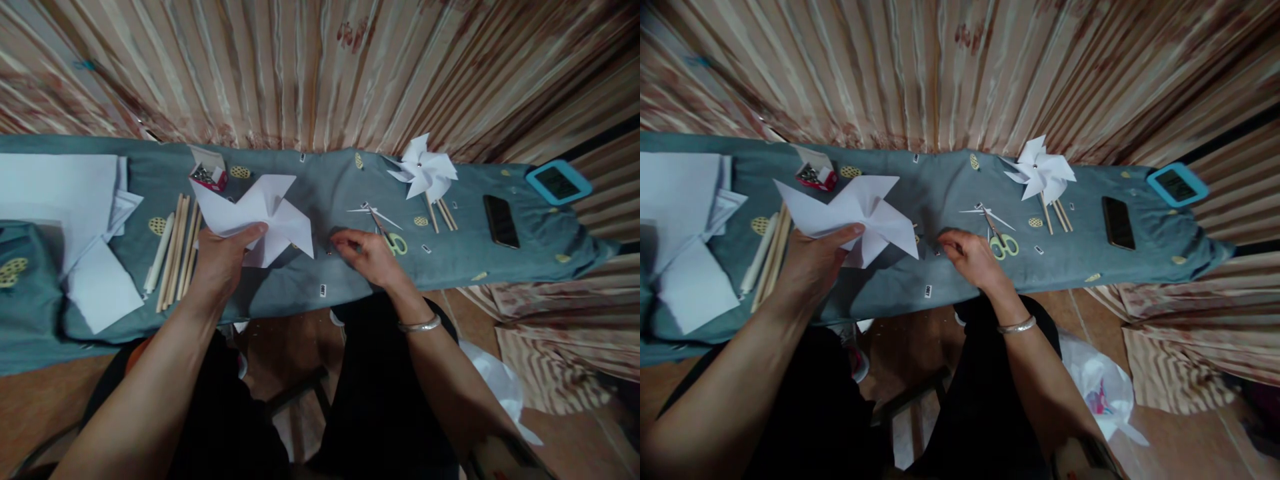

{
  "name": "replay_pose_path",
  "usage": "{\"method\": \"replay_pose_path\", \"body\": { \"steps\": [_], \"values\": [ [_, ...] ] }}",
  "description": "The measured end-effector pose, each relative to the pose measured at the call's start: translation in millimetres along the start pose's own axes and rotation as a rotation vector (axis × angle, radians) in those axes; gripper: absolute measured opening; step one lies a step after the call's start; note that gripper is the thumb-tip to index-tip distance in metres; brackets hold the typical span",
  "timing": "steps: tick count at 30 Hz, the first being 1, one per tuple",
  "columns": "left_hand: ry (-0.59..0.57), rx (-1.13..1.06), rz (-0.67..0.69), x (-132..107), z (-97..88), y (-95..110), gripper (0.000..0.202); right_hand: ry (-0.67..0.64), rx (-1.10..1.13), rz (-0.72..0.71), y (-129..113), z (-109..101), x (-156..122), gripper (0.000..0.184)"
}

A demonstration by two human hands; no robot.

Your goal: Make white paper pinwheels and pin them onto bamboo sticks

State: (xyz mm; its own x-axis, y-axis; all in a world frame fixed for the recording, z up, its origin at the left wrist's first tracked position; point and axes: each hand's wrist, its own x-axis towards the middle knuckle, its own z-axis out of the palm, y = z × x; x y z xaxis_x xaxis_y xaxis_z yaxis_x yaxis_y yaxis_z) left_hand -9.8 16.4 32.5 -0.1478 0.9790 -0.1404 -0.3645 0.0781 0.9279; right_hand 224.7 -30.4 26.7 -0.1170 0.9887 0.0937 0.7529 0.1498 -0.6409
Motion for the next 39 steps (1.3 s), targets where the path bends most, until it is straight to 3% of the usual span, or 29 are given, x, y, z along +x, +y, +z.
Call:
{"method": "replay_pose_path", "body": {
  "steps": [3,8,14,20,28,36,39],
  "values": [
    [-0.015,-0.003,-0.009,-1,0.9,2,0.036,0.025,-0.023,0.012,3,-1,2,0.019],
    [0.006,-0.012,-0.013,-2,0.4,1,0.045,-0.087,-0.068,0.023,-3,5,6,0.013],
    [-0.002,-0.02,-0.009,-2,0.2,0,0.047,-0.128,-0.118,0.057,-10,6,6,0.012],
    [-0.007,0.004,-0.001,-1,-0.4,-2,0.045,-0.154,-0.167,-0.014,-13,6,6,0.012],
    [-0.036,-0.016,0.024,-1,-1.9,-5,0.043,-0.142,-0.025,-0.114,-13,13,-2,0.013],
    [-0.03,-0.02,0.02,-2,-1.5,-3,0.033,-0.1,0.095,-0.071,-13,1,-9,0.014],
    [-0.019,-0.026,0.018,-3,-1.3,-2,0.03,-0.092,0.068,-0.126,-18,5,-13,0.011]
  ]
}}
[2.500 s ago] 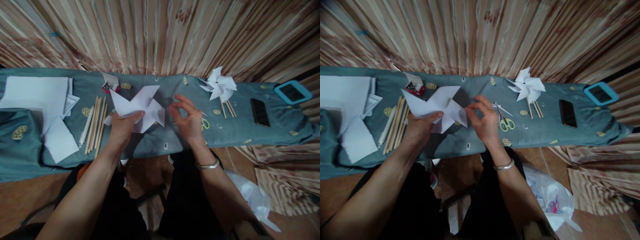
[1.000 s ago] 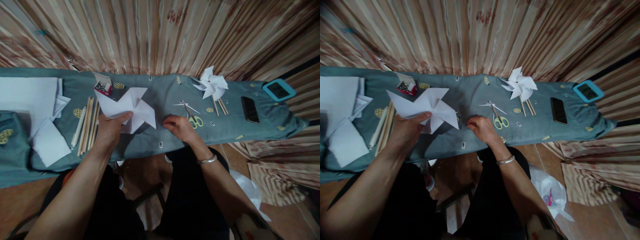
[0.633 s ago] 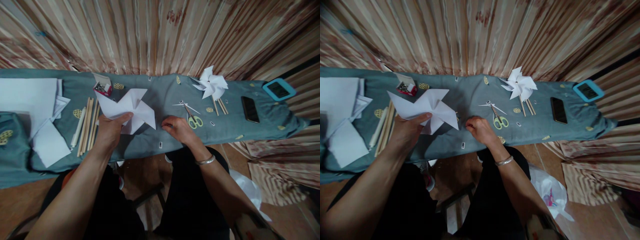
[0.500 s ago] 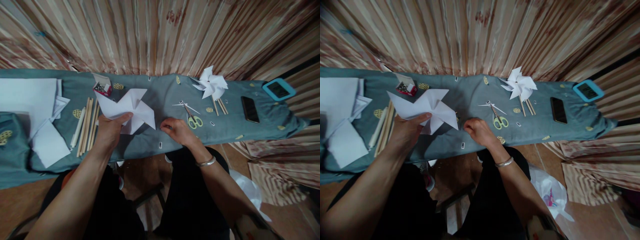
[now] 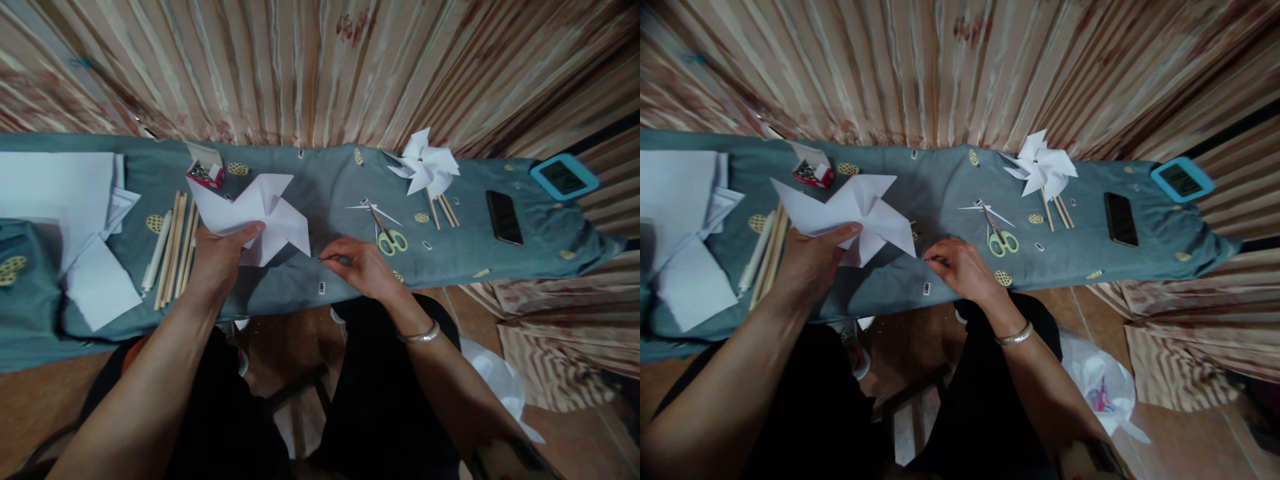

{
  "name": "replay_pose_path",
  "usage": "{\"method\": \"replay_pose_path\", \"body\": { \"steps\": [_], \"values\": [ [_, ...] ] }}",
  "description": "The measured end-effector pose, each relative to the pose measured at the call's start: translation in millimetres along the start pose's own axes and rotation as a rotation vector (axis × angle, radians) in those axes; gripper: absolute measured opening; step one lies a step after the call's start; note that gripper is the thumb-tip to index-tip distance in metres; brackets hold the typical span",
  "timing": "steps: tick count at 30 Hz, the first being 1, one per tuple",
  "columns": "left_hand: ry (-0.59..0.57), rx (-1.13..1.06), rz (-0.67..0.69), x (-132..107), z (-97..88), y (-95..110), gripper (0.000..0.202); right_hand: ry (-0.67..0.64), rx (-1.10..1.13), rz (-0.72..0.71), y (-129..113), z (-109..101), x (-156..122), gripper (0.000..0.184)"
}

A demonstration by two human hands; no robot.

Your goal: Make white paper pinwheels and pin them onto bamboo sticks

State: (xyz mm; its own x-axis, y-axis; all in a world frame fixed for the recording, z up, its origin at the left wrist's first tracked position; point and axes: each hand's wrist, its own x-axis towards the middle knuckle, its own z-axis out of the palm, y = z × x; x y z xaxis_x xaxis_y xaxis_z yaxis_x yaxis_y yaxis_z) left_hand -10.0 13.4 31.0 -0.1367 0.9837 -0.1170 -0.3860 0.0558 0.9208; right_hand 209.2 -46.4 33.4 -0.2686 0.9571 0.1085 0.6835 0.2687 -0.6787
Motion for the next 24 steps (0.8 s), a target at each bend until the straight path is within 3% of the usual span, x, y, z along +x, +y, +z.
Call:
{"method": "replay_pose_path", "body": {
  "steps": [4,9,17,24],
  "values": [
    [0.013,0.011,0.005,1,-1.7,-1,0.029,-0.044,-0.153,-0.092,-1,10,0,0.008],
    [0.019,0.039,0.001,2,-3.6,-4,0.031,-0.065,-0.241,-0.074,0,15,5,0.01],
    [0.013,0.061,-0.025,2,-5.5,-4,0.027,0.087,-0.087,0.083,6,2,6,0.011],
    [-0.004,0.041,0.012,4,-7.4,-8,0.025,0.07,-0.076,0.015,2,5,5,0.009]
  ]
}}
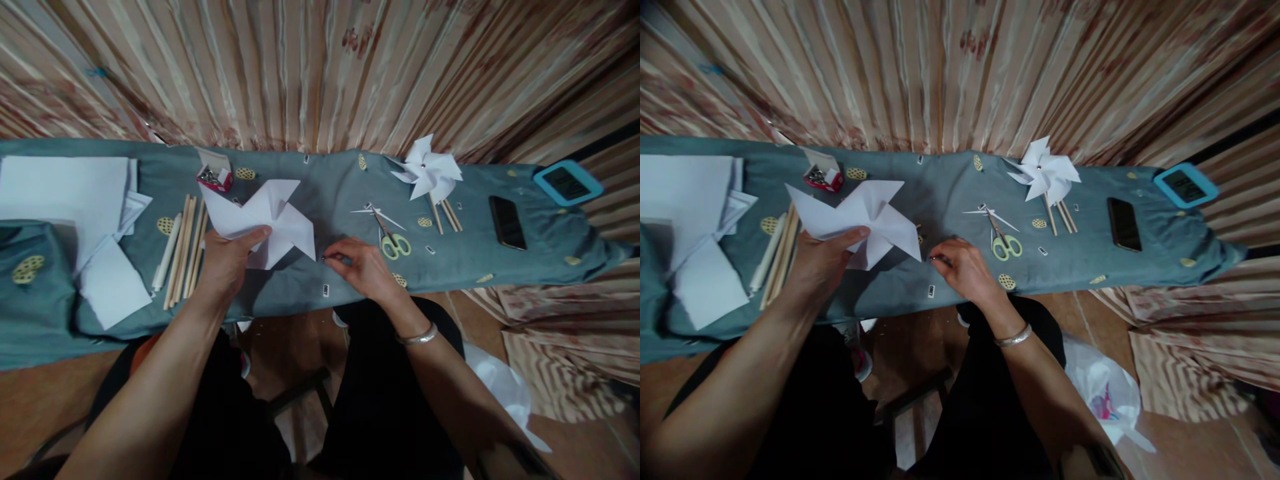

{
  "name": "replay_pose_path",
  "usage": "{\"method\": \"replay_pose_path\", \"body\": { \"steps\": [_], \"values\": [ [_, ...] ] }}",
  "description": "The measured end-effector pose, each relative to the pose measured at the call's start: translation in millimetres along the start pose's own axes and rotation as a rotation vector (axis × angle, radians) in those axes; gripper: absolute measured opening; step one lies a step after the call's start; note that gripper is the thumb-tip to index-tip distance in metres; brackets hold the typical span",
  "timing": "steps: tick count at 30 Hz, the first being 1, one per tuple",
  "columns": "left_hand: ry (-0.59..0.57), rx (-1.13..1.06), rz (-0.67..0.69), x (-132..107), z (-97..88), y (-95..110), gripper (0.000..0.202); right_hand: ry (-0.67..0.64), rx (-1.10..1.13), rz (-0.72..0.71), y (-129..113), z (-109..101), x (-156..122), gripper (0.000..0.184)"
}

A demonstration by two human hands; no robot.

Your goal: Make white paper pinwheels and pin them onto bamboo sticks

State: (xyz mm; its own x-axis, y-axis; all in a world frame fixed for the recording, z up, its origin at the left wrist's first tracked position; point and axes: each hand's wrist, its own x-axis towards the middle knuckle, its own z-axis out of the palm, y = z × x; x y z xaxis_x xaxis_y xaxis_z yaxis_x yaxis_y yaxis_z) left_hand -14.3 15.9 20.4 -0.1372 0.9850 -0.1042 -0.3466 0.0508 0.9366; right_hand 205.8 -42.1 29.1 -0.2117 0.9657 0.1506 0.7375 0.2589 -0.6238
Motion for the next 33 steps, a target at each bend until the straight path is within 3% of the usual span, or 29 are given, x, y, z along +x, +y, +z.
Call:
{"method": "replay_pose_path", "body": {
  "steps": [5,14,19,26,30,33],
  "values": [
    [0.011,0.014,-0.017,-2,2.2,3,0.029,-0.006,-0.099,-0.042,1,10,7,0.008],
    [0.018,0.033,-0.018,-2,2.4,6,0.031,0.041,0.075,0.081,26,17,4,0.011],
    [0.02,0.033,-0.013,-2,3.1,5,0.03,0.063,0.091,0.057,32,15,1,0.011],
    [0.01,0.055,0.001,-3,4.2,4,0.033,0.087,0.067,0.075,24,1,-5,0.016],
    [-0.008,0.042,-0.013,-4,4.7,3,0.032,0.057,0.071,0.1,13,5,-3,0.011],
    [-0.016,0.036,-0.022,-4,4.9,2,0.029,0.019,-0.039,0.017,8,12,0,0.007]
  ]
}}
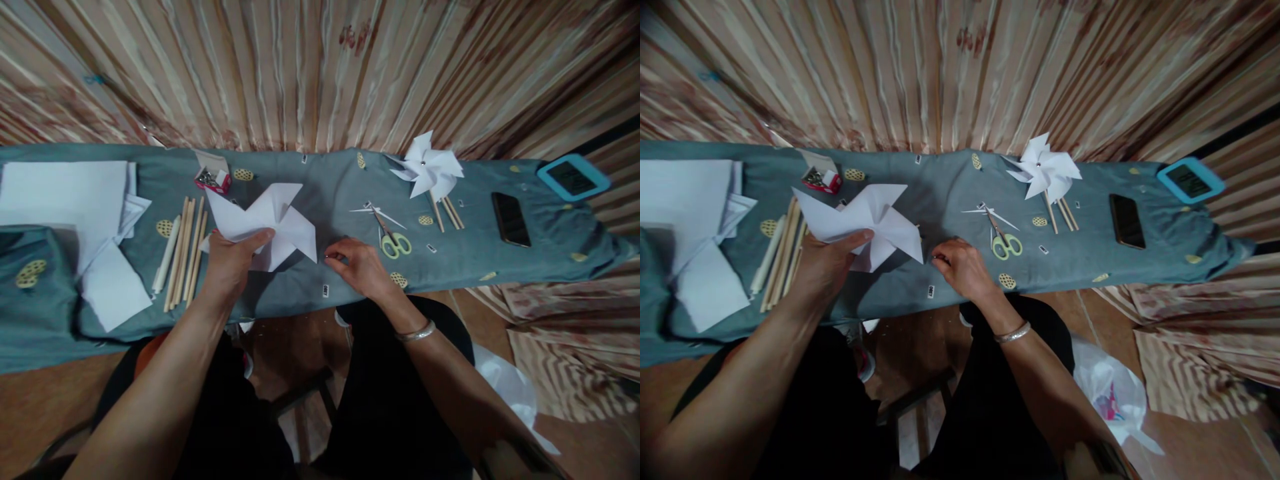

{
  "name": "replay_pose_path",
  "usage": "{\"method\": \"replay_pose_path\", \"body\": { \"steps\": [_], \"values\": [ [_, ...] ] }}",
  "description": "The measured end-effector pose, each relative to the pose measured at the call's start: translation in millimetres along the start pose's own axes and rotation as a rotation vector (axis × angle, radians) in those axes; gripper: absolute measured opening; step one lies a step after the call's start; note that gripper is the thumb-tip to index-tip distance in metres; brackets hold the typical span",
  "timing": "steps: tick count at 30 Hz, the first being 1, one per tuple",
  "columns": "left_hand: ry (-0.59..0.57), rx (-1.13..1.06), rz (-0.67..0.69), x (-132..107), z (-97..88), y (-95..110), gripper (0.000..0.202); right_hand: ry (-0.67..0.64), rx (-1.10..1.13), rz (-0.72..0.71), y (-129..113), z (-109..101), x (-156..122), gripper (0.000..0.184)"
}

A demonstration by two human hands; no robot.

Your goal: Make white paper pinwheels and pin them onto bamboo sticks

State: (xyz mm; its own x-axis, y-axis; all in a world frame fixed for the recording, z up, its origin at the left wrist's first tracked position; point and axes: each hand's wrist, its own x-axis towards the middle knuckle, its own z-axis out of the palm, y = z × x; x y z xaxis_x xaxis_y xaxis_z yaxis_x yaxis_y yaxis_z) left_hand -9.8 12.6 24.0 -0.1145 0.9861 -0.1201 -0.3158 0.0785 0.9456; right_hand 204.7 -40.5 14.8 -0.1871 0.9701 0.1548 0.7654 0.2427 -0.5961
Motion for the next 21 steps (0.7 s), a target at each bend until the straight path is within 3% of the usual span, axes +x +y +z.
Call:
{"method": "replay_pose_path", "body": {
  "steps": [5,12,16,21],
  "values": [
    [0.024,0.028,0.023,-1,0.4,-1,0.029,-0.024,-0.051,-0.085,-3,0,-2,0.012],
    [0.05,0.154,0.054,-4,1.7,-4,0.033,0.241,0.448,0.044,-38,-10,0,0.004],
    [0.02,0.207,0.03,-9,6.5,-3,0.03,0.23,0.355,-0.065,-57,-3,8,0.006],
    [-0.015,0.214,0.049,-13,10.1,-3,0.026,0.265,0.164,-0.198,-61,4,16,0.01]
  ]
}}
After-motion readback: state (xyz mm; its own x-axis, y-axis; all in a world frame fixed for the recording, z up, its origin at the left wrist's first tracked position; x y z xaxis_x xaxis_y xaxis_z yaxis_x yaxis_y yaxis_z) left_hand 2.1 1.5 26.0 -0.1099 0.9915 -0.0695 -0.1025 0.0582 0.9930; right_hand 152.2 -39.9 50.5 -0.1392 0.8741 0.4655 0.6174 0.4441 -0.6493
